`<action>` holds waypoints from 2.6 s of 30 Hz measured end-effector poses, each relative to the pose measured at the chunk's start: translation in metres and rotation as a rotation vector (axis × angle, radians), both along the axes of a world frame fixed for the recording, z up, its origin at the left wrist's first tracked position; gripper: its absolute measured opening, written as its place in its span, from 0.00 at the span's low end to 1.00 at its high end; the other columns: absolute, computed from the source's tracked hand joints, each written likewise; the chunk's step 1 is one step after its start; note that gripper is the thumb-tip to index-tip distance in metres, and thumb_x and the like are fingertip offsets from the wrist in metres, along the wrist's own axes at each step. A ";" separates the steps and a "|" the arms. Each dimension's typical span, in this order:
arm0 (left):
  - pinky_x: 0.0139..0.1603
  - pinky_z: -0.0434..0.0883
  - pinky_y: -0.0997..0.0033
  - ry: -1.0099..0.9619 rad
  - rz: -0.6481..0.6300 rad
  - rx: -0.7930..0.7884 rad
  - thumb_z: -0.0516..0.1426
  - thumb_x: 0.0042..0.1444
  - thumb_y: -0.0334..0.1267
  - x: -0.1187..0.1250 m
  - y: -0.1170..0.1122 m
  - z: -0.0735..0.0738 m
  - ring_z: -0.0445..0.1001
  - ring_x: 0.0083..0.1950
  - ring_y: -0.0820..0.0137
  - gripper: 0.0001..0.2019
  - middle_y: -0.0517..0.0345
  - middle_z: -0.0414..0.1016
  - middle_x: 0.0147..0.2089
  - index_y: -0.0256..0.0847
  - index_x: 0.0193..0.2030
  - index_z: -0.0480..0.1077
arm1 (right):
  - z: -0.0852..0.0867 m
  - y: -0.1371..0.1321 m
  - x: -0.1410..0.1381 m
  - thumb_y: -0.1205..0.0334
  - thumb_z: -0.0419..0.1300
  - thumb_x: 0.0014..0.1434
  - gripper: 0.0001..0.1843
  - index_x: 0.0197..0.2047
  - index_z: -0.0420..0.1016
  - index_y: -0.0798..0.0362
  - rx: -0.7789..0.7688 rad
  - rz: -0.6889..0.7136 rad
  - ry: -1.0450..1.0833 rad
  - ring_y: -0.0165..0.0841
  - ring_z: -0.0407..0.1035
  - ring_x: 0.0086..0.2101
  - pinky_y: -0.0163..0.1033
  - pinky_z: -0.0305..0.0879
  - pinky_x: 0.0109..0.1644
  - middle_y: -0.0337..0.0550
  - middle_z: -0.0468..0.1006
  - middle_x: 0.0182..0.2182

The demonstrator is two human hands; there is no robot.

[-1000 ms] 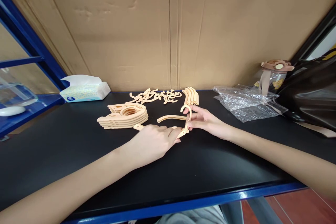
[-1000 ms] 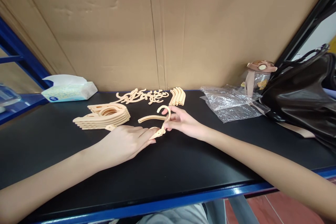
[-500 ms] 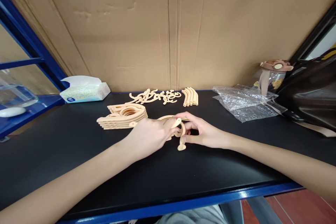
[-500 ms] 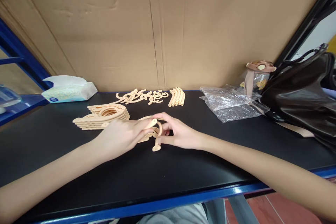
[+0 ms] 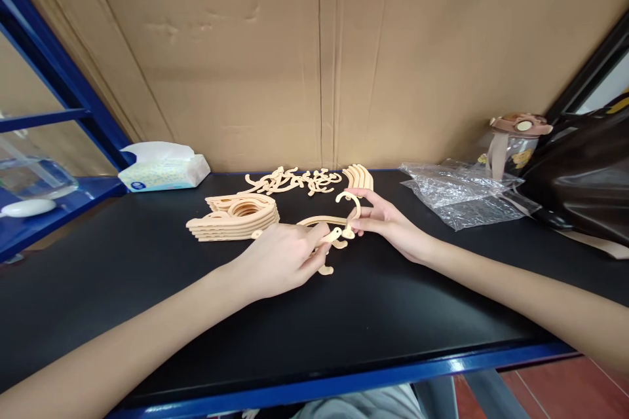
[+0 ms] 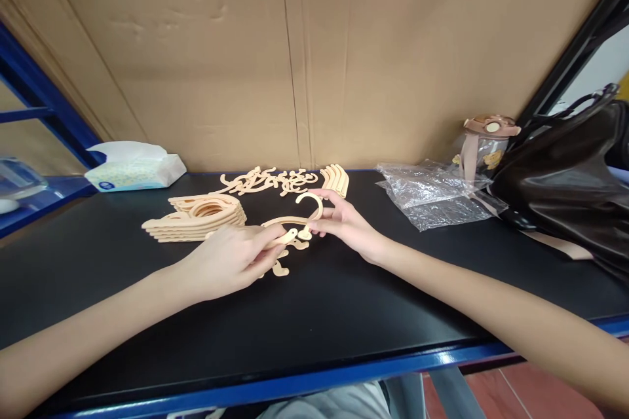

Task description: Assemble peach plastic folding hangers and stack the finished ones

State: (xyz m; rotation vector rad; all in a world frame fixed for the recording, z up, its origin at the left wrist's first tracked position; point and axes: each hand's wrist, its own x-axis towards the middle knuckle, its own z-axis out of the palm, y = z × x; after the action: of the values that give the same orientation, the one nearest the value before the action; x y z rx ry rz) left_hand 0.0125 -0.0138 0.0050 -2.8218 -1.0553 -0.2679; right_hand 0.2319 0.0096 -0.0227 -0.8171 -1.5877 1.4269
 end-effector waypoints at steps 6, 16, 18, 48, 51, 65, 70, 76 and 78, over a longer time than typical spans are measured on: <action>0.23 0.58 0.73 0.046 -0.013 0.009 0.40 0.67 0.39 0.002 -0.002 -0.002 0.71 0.24 0.70 0.11 0.61 0.72 0.28 0.40 0.39 0.60 | 0.001 0.001 0.002 0.65 0.63 0.54 0.28 0.56 0.58 0.48 -0.080 0.000 0.059 0.26 0.64 0.32 0.35 0.59 0.40 0.34 0.72 0.30; 0.23 0.61 0.74 0.068 -0.046 0.057 0.44 0.67 0.37 0.002 0.000 -0.007 0.74 0.27 0.70 0.08 0.61 0.74 0.30 0.39 0.40 0.60 | 0.002 0.002 0.004 0.65 0.62 0.54 0.28 0.57 0.59 0.47 -0.100 0.070 0.031 0.27 0.66 0.31 0.37 0.61 0.40 0.37 0.74 0.34; 0.23 0.61 0.74 0.057 -0.065 0.082 0.45 0.66 0.37 0.002 0.000 -0.009 0.74 0.28 0.70 0.07 0.61 0.74 0.30 0.39 0.39 0.60 | 0.001 0.004 0.005 0.65 0.62 0.54 0.28 0.57 0.58 0.47 -0.090 0.090 0.020 0.27 0.66 0.31 0.38 0.61 0.40 0.37 0.74 0.33; 0.19 0.50 0.74 0.141 0.045 -0.011 0.43 0.67 0.38 0.007 -0.005 -0.004 0.73 0.24 0.68 0.10 0.61 0.75 0.28 0.40 0.38 0.62 | 0.003 -0.004 0.001 0.61 0.60 0.57 0.24 0.55 0.56 0.48 0.309 -0.050 -0.206 0.31 0.69 0.32 0.44 0.65 0.44 0.35 0.72 0.30; 0.19 0.50 0.74 0.142 0.086 -0.039 0.43 0.67 0.40 0.007 -0.006 -0.002 0.73 0.24 0.68 0.11 0.61 0.75 0.27 0.41 0.38 0.62 | 0.005 -0.006 0.000 0.61 0.59 0.58 0.24 0.55 0.55 0.47 0.347 -0.069 -0.223 0.30 0.68 0.32 0.43 0.65 0.43 0.35 0.72 0.30; 0.24 0.56 0.73 0.081 0.157 -0.175 0.42 0.67 0.43 0.011 -0.008 0.000 0.72 0.26 0.67 0.13 0.62 0.71 0.25 0.42 0.40 0.64 | 0.007 -0.007 0.000 0.62 0.59 0.57 0.25 0.56 0.56 0.48 0.376 -0.093 -0.263 0.30 0.68 0.30 0.42 0.66 0.41 0.35 0.72 0.30; 0.24 0.56 0.73 0.009 0.150 -0.187 0.42 0.66 0.43 0.011 -0.008 -0.002 0.71 0.25 0.68 0.13 0.64 0.70 0.24 0.42 0.39 0.64 | 0.009 -0.008 -0.001 0.62 0.60 0.56 0.25 0.55 0.57 0.48 0.296 -0.103 -0.228 0.31 0.69 0.31 0.44 0.67 0.41 0.35 0.72 0.30; 0.23 0.55 0.73 -0.010 0.174 -0.198 0.42 0.66 0.43 0.011 -0.007 -0.001 0.70 0.24 0.69 0.13 0.64 0.69 0.23 0.43 0.38 0.64 | 0.008 -0.007 -0.002 0.63 0.61 0.55 0.26 0.55 0.57 0.47 0.242 -0.069 -0.185 0.31 0.71 0.32 0.45 0.67 0.43 0.34 0.72 0.30; 0.24 0.55 0.74 -0.014 0.177 -0.204 0.42 0.66 0.44 0.011 -0.007 -0.001 0.70 0.24 0.69 0.13 0.64 0.69 0.23 0.43 0.38 0.64 | 0.008 -0.007 -0.002 0.62 0.61 0.55 0.25 0.55 0.57 0.47 0.249 -0.071 -0.191 0.31 0.71 0.32 0.45 0.67 0.43 0.34 0.72 0.30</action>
State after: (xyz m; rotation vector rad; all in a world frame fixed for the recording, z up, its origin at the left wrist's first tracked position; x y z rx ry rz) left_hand 0.0236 -0.0209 0.0039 -2.8769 -1.4000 -0.1713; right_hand 0.2302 0.0025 -0.0150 -0.8715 -1.8180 1.0996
